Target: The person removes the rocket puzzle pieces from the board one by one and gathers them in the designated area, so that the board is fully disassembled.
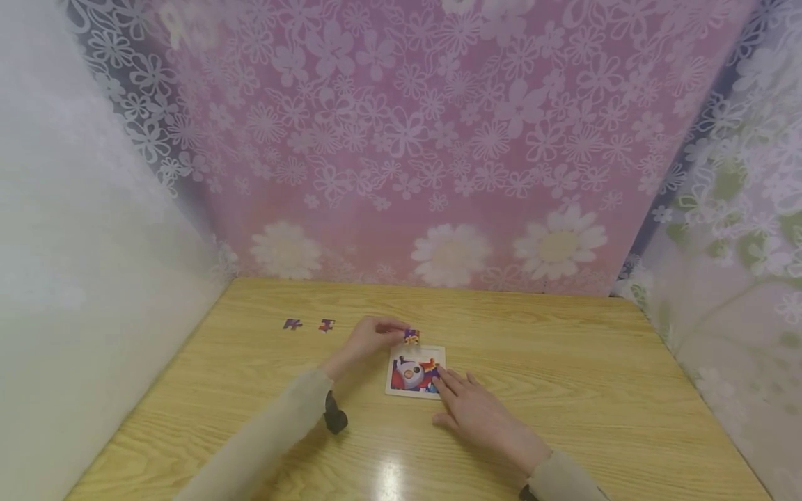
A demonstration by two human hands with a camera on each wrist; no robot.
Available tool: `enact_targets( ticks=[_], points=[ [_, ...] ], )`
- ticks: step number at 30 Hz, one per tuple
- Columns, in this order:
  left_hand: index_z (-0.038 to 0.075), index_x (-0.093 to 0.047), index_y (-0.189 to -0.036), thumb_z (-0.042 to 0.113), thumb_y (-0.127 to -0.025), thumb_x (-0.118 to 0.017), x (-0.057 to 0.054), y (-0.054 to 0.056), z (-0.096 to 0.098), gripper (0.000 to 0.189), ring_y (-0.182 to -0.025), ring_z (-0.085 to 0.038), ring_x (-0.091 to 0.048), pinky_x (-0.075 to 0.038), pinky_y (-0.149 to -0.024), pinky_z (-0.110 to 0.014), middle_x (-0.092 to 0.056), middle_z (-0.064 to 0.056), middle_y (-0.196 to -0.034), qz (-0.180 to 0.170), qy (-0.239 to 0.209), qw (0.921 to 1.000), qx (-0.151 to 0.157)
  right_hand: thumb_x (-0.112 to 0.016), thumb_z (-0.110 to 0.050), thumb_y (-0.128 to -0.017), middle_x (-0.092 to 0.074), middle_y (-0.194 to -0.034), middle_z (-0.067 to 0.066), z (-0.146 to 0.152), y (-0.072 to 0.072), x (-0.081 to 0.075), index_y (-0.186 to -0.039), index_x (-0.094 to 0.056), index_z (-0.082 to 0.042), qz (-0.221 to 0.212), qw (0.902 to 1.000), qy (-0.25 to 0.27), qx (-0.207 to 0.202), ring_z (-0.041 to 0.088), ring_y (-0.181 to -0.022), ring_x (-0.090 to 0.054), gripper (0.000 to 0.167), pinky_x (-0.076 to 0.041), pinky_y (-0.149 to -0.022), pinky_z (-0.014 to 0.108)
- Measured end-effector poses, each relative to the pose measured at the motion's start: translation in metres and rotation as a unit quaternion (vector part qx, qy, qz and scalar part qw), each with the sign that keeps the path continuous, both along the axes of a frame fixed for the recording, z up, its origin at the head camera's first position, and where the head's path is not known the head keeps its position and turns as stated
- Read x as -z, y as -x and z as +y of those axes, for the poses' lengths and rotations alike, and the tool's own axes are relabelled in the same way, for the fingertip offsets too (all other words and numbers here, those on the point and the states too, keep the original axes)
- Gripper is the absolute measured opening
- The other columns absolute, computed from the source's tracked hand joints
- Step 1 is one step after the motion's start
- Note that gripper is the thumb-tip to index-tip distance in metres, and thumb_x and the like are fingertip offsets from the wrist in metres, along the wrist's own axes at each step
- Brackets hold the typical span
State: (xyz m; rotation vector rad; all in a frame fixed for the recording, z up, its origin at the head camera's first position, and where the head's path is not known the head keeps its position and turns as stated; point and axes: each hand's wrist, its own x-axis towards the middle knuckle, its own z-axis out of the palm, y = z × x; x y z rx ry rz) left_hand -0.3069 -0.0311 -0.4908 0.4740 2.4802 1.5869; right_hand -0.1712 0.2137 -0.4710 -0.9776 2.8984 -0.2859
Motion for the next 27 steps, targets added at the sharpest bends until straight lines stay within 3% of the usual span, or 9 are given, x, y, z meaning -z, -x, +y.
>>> enact_targets(
  ticks=[7, 11, 19, 27],
  points=[
    [0.017, -0.079, -0.113, 0.019, -0.097, -0.071, 0.004, 0.009, -0.020, 0.018, -0.099, -0.014, -0.069, -0.058, -0.085, -0.030, -0.074, -0.001, -0.113, -0.024, -0.025, 0.9990, -0.029, -0.056, -0.042, -0.103, -0.038, -0.156, 0.026, 0.000, 0.000, 0.003, -0.148, -0.047, 0.005, 0.007, 1.0000, -0.003, -0.002, 0.041, -0.143, -0.040, 0.065, -0.032, -0.114, 0.063],
    [0.015, -0.078, -0.114, 0.019, -0.098, -0.070, 0.005, 0.014, -0.034, 0.019, -0.099, -0.016, -0.070, -0.058, -0.084, -0.031, -0.075, -0.003, -0.113, -0.020, -0.026, 0.9982, -0.051, -0.057, -0.041, -0.103, -0.039, -0.156, 0.027, 0.001, 0.000, 0.005, -0.147, -0.047, 0.006, 0.018, 0.9998, -0.003, -0.006, 0.042, -0.142, -0.041, 0.065, -0.034, -0.113, 0.063],
    [0.013, -0.078, -0.113, 0.017, -0.098, -0.070, -0.004, 0.022, -0.058, 0.017, -0.096, -0.020, -0.071, -0.060, -0.082, -0.033, -0.075, -0.006, -0.109, -0.019, -0.013, 0.9953, -0.094, -0.056, -0.043, -0.103, -0.039, -0.156, 0.027, -0.002, -0.006, 0.004, -0.147, -0.047, 0.006, 0.017, 0.9998, -0.001, -0.005, 0.042, -0.142, -0.041, 0.066, -0.034, -0.112, 0.063],
    [0.011, -0.078, -0.112, 0.015, -0.097, -0.071, -0.009, 0.026, -0.074, 0.017, -0.100, -0.023, -0.070, -0.060, -0.084, -0.035, -0.074, -0.008, -0.113, -0.010, 0.007, 0.9937, -0.112, -0.056, -0.042, -0.103, -0.039, -0.156, 0.027, -0.006, -0.013, 0.001, -0.147, -0.047, 0.006, 0.014, 0.9999, 0.000, 0.002, 0.042, -0.143, -0.040, 0.066, -0.034, -0.113, 0.062]
  ],
)
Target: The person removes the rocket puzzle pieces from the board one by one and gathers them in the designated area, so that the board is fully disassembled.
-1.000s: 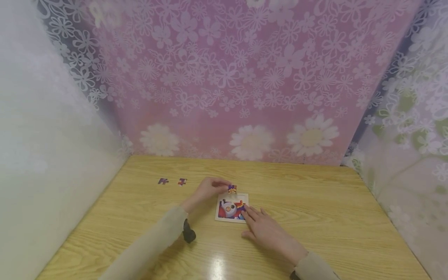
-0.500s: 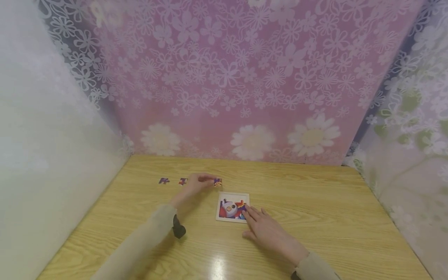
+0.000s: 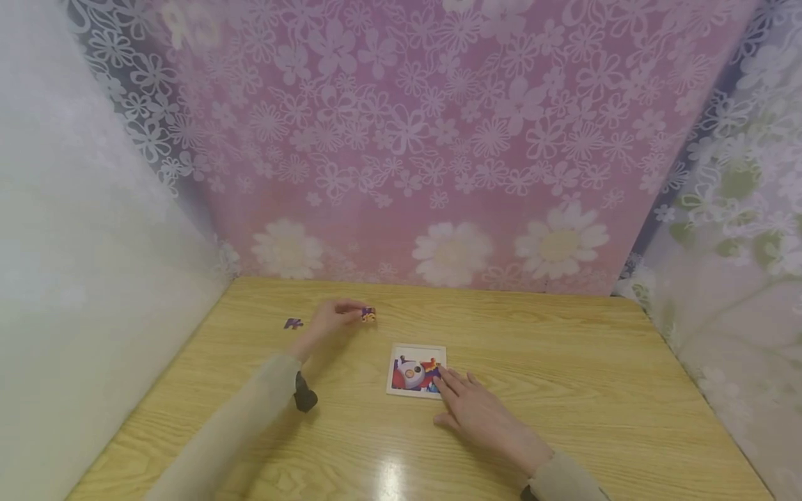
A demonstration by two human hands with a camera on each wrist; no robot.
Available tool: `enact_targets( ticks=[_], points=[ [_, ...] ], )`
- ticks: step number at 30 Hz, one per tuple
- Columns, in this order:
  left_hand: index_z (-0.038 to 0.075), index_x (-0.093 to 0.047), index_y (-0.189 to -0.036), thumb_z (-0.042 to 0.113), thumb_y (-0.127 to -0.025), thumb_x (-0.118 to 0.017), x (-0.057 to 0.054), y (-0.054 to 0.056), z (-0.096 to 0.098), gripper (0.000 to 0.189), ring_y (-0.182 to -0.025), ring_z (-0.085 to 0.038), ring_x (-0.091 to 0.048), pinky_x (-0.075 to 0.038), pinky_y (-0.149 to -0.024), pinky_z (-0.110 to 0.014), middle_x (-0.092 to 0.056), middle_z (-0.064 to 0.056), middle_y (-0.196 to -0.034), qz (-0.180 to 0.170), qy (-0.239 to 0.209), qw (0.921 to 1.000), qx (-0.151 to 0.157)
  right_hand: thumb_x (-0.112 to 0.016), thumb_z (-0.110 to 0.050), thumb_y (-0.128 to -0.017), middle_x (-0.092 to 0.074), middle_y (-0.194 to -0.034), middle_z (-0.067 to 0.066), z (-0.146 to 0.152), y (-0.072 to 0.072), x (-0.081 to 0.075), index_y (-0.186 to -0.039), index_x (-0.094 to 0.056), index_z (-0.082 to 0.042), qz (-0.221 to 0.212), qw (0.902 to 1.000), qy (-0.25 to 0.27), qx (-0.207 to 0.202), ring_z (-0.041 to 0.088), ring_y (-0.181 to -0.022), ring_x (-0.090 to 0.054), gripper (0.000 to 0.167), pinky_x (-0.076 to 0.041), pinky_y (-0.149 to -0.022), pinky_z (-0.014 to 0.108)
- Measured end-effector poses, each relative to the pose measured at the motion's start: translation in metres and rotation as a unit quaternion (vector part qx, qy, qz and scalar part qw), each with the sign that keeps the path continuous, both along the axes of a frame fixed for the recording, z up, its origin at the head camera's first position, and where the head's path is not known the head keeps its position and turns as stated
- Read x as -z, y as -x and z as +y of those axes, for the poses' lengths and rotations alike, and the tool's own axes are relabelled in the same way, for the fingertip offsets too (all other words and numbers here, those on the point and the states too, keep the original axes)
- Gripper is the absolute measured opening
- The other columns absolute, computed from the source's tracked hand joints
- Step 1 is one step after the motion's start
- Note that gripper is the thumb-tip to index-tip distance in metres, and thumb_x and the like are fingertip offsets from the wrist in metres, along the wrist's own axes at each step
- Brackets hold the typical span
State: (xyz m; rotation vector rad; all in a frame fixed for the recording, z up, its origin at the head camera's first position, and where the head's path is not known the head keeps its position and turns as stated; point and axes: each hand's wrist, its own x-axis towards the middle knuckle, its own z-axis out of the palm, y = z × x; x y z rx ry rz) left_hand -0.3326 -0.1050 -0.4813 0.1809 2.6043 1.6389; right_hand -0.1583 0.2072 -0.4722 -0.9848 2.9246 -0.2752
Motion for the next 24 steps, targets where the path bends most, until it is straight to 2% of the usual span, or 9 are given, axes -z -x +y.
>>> enact_targets(
  ticks=[3, 8, 12, 18, 24],
  points=[
    [0.011, -0.079, -0.111, 0.015, -0.097, -0.071, 0.000, 0.001, -0.004, 0.017, -0.101, -0.023, -0.070, -0.059, -0.084, -0.034, -0.074, -0.008, -0.113, -0.002, 0.019, 0.9998, 0.002, -0.056, -0.042, -0.104, -0.039, -0.156, 0.026, 0.000, 0.001, 0.000, -0.147, -0.047, 0.006, 0.000, 1.0000, -0.001, 0.002, 0.041, -0.143, -0.041, 0.066, -0.034, -0.113, 0.062],
    [0.007, -0.078, -0.111, 0.012, -0.098, -0.069, 0.005, 0.001, -0.010, 0.017, -0.092, -0.023, -0.071, -0.058, -0.074, -0.032, -0.075, -0.011, -0.108, -0.017, 0.043, 0.9989, 0.005, -0.056, -0.042, -0.104, -0.039, -0.156, 0.026, -0.001, 0.002, 0.001, -0.148, -0.047, 0.005, 0.000, 1.0000, -0.004, 0.004, 0.041, -0.143, -0.041, 0.066, -0.034, -0.113, 0.062],
    [0.007, -0.077, -0.112, 0.011, -0.098, -0.069, 0.008, 0.002, -0.011, 0.017, -0.090, -0.021, -0.071, -0.058, -0.072, -0.030, -0.075, -0.011, -0.105, -0.025, 0.058, 0.9980, 0.007, -0.055, -0.042, -0.104, -0.039, -0.156, 0.026, -0.002, 0.003, 0.001, -0.148, -0.047, 0.005, -0.003, 1.0000, -0.004, 0.005, 0.041, -0.143, -0.040, 0.066, -0.034, -0.113, 0.062],
    [0.008, -0.078, -0.107, 0.018, -0.095, -0.074, 0.010, 0.004, -0.008, 0.016, -0.084, -0.017, -0.069, -0.057, -0.068, -0.028, -0.076, -0.007, -0.099, -0.003, 0.088, 0.9960, 0.017, -0.056, -0.042, -0.103, -0.039, -0.156, 0.026, -0.002, 0.003, 0.001, -0.148, -0.047, 0.005, -0.004, 1.0000, -0.001, 0.008, 0.041, -0.143, -0.040, 0.065, -0.033, -0.114, 0.062],
    [0.004, -0.077, -0.105, 0.012, -0.089, -0.079, 0.005, 0.000, -0.001, 0.018, -0.083, -0.019, -0.069, -0.055, -0.061, -0.026, -0.075, -0.009, -0.097, 0.017, 0.112, 0.9934, 0.013, -0.057, -0.040, -0.103, -0.039, -0.156, 0.026, -0.002, 0.005, 0.002, -0.148, -0.047, 0.006, 0.009, 1.0000, -0.002, 0.003, 0.041, -0.143, -0.041, 0.065, -0.033, -0.114, 0.061]
  ],
)
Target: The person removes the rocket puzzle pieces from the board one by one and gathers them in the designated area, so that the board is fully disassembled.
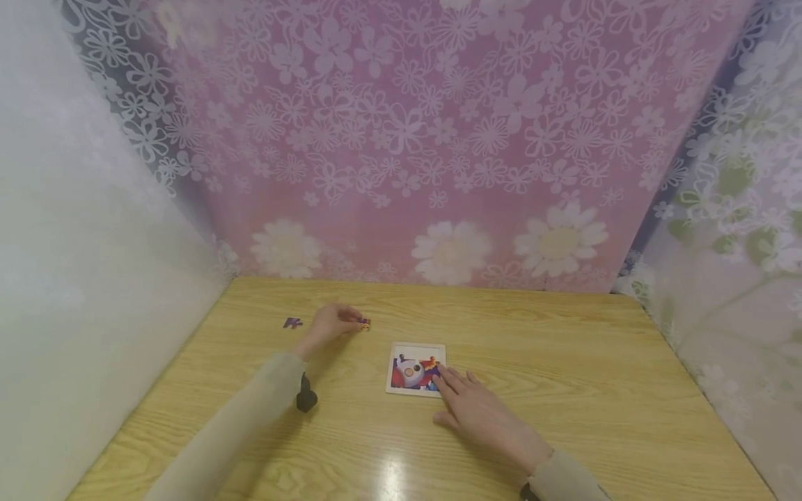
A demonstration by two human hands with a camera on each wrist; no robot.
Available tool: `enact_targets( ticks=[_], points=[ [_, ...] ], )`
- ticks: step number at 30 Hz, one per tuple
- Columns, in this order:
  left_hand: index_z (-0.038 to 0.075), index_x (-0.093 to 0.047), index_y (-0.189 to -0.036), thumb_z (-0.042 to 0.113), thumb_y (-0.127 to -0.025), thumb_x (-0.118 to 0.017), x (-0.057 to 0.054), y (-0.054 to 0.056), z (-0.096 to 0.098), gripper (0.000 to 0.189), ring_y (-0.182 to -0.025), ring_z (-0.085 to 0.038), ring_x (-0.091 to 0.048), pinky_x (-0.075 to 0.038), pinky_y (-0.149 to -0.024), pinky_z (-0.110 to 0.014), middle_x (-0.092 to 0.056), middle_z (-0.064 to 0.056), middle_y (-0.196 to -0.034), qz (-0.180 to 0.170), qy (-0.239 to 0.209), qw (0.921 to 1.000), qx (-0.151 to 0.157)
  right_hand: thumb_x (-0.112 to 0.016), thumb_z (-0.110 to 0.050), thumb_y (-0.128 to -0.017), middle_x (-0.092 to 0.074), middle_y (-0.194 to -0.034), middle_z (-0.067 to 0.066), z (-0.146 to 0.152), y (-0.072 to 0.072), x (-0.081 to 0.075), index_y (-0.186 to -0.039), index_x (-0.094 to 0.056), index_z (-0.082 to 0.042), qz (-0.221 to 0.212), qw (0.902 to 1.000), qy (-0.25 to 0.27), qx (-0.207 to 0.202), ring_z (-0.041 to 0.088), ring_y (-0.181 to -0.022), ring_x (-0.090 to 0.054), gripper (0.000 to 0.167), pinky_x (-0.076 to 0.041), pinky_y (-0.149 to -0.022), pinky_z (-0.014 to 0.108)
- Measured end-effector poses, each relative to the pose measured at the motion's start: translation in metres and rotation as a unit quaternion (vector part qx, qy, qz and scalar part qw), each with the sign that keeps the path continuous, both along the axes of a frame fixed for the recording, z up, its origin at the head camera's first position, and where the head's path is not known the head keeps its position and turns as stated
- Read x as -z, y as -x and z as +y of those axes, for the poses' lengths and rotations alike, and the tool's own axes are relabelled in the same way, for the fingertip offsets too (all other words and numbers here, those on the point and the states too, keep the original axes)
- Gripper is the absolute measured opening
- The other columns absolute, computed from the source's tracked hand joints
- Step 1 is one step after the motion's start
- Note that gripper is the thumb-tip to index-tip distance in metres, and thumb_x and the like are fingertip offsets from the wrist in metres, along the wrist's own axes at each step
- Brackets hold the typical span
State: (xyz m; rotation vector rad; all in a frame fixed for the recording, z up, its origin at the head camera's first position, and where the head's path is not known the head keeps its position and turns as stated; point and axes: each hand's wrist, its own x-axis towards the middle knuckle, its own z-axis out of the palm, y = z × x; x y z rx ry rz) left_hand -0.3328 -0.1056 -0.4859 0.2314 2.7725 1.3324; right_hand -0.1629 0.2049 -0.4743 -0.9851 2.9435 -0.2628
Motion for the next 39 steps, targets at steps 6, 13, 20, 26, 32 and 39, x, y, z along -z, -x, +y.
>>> enact_targets(
  ticks=[6, 13, 20, 26, 32, 39],
  points=[
    [0.005, -0.078, -0.102, 0.012, -0.089, -0.080, -0.003, -0.003, 0.002, 0.015, -0.081, -0.019, -0.066, -0.054, -0.065, -0.029, -0.073, -0.008, -0.092, 0.012, 0.030, 0.9995, 0.002, -0.057, -0.039, -0.103, -0.040, -0.155, 0.026, 0.000, 0.000, 0.000, -0.147, -0.047, 0.006, 0.006, 1.0000, 0.001, -0.004, 0.041, -0.142, -0.041, 0.064, -0.034, -0.113, 0.061],
    [0.011, -0.079, -0.097, 0.018, -0.088, -0.081, 0.002, 0.000, 0.002, 0.011, -0.080, -0.017, -0.064, -0.055, -0.075, -0.035, -0.071, -0.002, -0.088, 0.027, 0.071, 0.9969, 0.016, -0.057, -0.040, -0.103, -0.040, -0.155, 0.026, -0.001, -0.001, 0.000, -0.147, -0.047, 0.006, 0.000, 1.0000, 0.002, -0.002, 0.041, -0.142, -0.041, 0.065, -0.034, -0.113, 0.061],
    [0.008, -0.078, -0.099, 0.016, -0.091, -0.078, 0.005, 0.001, -0.001, 0.011, -0.078, -0.017, -0.064, -0.055, -0.071, -0.034, -0.072, -0.004, -0.088, 0.036, 0.066, 0.9970, 0.018, -0.056, -0.041, -0.104, -0.039, -0.156, 0.026, -0.002, 0.001, 0.000, -0.148, -0.046, 0.006, -0.015, 0.9999, 0.008, 0.002, 0.040, -0.143, -0.040, 0.065, -0.033, -0.114, 0.061],
    [0.006, -0.074, -0.112, 0.020, -0.102, -0.064, 0.000, -0.001, -0.006, 0.020, -0.086, -0.021, -0.068, -0.057, -0.072, -0.035, -0.072, -0.006, -0.099, 0.055, 0.017, 0.9983, 0.010, -0.055, -0.042, -0.104, -0.037, -0.157, 0.026, 0.000, 0.005, 0.002, -0.148, -0.047, 0.004, -0.059, 0.9968, 0.052, 0.014, 0.044, -0.142, -0.039, 0.064, -0.028, -0.114, 0.066],
    [0.006, -0.074, -0.116, 0.020, -0.104, -0.061, -0.011, -0.013, -0.002, 0.023, -0.093, -0.024, -0.069, -0.059, -0.076, -0.037, -0.073, -0.007, -0.104, 0.071, -0.007, 0.9969, 0.032, -0.054, -0.040, -0.105, -0.043, -0.154, 0.024, 0.002, 0.011, 0.003, -0.147, -0.051, 0.002, -0.066, 0.9947, 0.075, 0.026, 0.044, -0.141, -0.042, 0.059, -0.029, -0.115, 0.065],
    [0.004, -0.073, -0.119, 0.020, -0.105, -0.059, -0.014, -0.029, 0.012, 0.025, -0.092, -0.024, -0.070, -0.059, -0.074, -0.031, -0.074, -0.011, -0.104, 0.057, -0.043, 0.9942, 0.081, -0.057, -0.037, -0.104, -0.050, -0.148, 0.024, 0.001, 0.014, 0.001, -0.139, -0.058, 0.003, -0.030, 0.9960, 0.081, 0.025, 0.044, -0.135, -0.048, 0.053, -0.041, -0.109, 0.060]
  ],
)
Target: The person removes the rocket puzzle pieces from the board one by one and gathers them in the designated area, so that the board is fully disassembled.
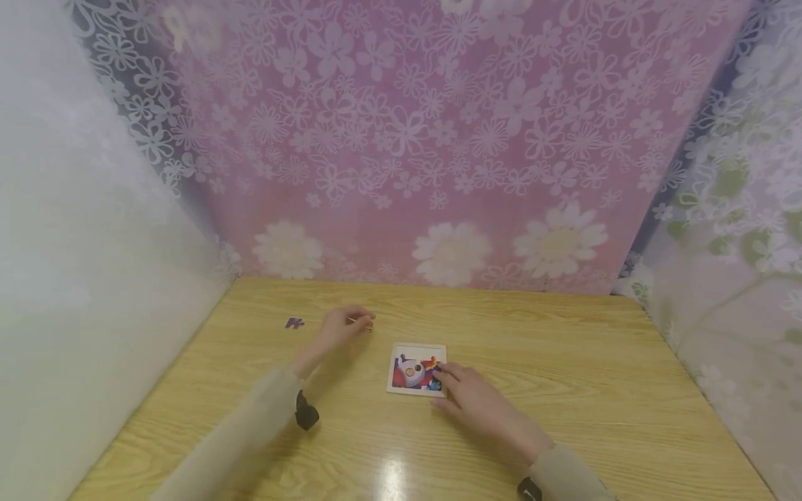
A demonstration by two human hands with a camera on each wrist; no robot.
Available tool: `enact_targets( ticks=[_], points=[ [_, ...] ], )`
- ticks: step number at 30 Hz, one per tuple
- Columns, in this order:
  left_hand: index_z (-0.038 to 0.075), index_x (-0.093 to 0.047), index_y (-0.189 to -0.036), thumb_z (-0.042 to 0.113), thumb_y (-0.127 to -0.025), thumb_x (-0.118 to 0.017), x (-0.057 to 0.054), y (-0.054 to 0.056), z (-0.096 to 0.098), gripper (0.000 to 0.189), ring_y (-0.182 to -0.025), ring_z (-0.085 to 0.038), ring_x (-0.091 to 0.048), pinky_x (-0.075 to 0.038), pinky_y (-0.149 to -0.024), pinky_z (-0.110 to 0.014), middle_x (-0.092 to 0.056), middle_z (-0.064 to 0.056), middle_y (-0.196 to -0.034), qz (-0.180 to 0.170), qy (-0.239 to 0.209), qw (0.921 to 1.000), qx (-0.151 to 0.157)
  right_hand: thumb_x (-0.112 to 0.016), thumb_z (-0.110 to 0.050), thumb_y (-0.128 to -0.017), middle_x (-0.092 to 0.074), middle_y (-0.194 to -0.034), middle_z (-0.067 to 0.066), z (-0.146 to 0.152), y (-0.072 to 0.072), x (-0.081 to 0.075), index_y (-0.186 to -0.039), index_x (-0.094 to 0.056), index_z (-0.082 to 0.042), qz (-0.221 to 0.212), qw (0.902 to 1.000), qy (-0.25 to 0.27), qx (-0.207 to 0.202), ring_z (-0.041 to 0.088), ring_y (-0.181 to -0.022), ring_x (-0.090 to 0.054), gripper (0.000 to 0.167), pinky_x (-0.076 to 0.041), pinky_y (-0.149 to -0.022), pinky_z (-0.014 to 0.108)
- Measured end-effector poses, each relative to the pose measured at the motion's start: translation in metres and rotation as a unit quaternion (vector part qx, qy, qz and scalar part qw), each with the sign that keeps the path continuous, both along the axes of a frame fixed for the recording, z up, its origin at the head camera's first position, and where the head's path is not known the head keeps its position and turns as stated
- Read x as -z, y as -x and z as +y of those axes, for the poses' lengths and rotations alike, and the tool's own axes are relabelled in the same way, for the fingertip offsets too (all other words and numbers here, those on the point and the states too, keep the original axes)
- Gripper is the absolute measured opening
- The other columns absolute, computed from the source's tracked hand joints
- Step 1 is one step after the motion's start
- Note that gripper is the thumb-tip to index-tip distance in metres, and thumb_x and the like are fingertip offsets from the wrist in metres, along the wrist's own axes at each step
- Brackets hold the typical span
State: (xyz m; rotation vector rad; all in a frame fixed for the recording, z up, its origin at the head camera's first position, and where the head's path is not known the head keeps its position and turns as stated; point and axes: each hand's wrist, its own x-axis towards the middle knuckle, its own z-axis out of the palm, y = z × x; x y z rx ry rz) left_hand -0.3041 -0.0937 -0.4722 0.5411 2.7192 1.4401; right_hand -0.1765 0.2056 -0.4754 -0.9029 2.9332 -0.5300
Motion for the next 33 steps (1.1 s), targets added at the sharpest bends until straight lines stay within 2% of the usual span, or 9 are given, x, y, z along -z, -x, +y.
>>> enact_targets(
  ticks=[3, 6, 11, 14, 16, 21, 28, 33],
  points=[
    [0.002, -0.072, -0.119, 0.018, -0.105, -0.059, 0.003, -0.006, 0.007, 0.025, -0.093, -0.027, -0.071, -0.060, -0.076, -0.030, -0.074, -0.012, -0.106, -0.020, -0.019, 0.9993, 0.025, -0.060, -0.036, -0.103, -0.050, -0.148, 0.022, -0.003, 0.001, 0.000, -0.139, -0.059, 0.000, 0.016, 0.9999, -0.002, -0.005, 0.043, -0.135, -0.049, 0.051, -0.043, -0.108, 0.059],
    [0.002, -0.072, -0.119, 0.018, -0.105, -0.059, 0.007, -0.011, 0.014, 0.025, -0.094, -0.027, -0.071, -0.059, -0.077, -0.030, -0.074, -0.012, -0.106, -0.029, -0.021, 0.9980, 0.052, -0.060, -0.036, -0.103, -0.048, -0.152, 0.019, -0.008, 0.001, 0.002, -0.145, -0.055, -0.003, 0.026, 0.9995, -0.003, -0.020, 0.041, -0.137, -0.048, 0.054, -0.041, -0.109, 0.060],
    [0.006, -0.074, -0.119, 0.024, -0.105, -0.059, 0.010, -0.017, 0.025, 0.026, -0.097, -0.022, -0.071, -0.057, -0.083, -0.030, -0.075, -0.007, -0.106, -0.025, 0.008, 0.9953, 0.093, -0.057, -0.038, -0.104, -0.043, -0.157, 0.016, -0.018, -0.003, 0.005, -0.149, -0.050, -0.004, 0.037, 0.9974, -0.010, -0.062, 0.040, -0.141, -0.043, 0.057, -0.035, -0.112, 0.062],
    [0.010, -0.075, -0.118, 0.025, -0.105, -0.058, 0.011, -0.019, 0.031, 0.026, -0.101, -0.017, -0.070, -0.056, -0.088, -0.031, -0.076, -0.002, -0.106, -0.023, 0.023, 0.9936, 0.108, -0.054, -0.041, -0.105, -0.039, -0.159, 0.016, -0.024, -0.006, 0.003, -0.151, -0.047, -0.004, 0.025, 0.9971, -0.019, -0.069, 0.039, -0.144, -0.039, 0.060, -0.032, -0.114, 0.064],
    [0.011, -0.075, -0.117, 0.025, -0.106, -0.058, 0.011, -0.020, 0.034, 0.025, -0.103, -0.015, -0.069, -0.056, -0.089, -0.031, -0.076, -0.001, -0.107, -0.022, 0.032, 0.9928, 0.113, -0.053, -0.043, -0.105, -0.037, -0.160, 0.016, -0.027, -0.008, 0.000, -0.153, -0.044, -0.004, 0.013, 0.9973, -0.027, -0.066, 0.039, -0.145, -0.038, 0.062, -0.030, -0.114, 0.064],
    [0.014, -0.076, -0.116, 0.025, -0.106, -0.058, 0.009, -0.022, 0.040, 0.024, -0.100, -0.013, -0.070, -0.057, -0.082, -0.028, -0.075, 0.001, -0.108, -0.021, 0.051, 0.9919, 0.114, -0.054, -0.042, -0.104, -0.035, -0.161, 0.018, -0.030, -0.010, -0.005, -0.154, -0.041, -0.002, 0.000, 0.9976, -0.037, -0.059, 0.038, -0.145, -0.038, 0.065, -0.029, -0.115, 0.064],
    [0.015, -0.075, -0.117, 0.023, -0.105, -0.058, 0.008, -0.022, 0.041, 0.023, -0.102, -0.014, -0.070, -0.057, -0.083, -0.028, -0.075, 0.001, -0.110, -0.033, 0.070, 0.9903, 0.115, -0.053, -0.044, -0.105, -0.036, -0.160, 0.018, -0.030, -0.008, 0.000, -0.154, -0.042, -0.003, -0.002, 0.9972, -0.041, -0.063, 0.038, -0.144, -0.040, 0.065, -0.033, -0.113, 0.064],
    [0.014, -0.075, -0.117, 0.024, -0.106, -0.057, 0.009, -0.022, 0.040, 0.023, -0.096, -0.011, -0.070, -0.057, -0.079, -0.026, -0.076, 0.002, -0.106, -0.044, 0.070, 0.9898, 0.116, -0.052, -0.045, -0.105, -0.036, -0.160, 0.018, -0.031, -0.008, 0.000, -0.154, -0.041, -0.003, -0.009, 0.9971, -0.040, -0.064, 0.039, -0.143, -0.040, 0.065, -0.034, -0.112, 0.065]
  ],
)
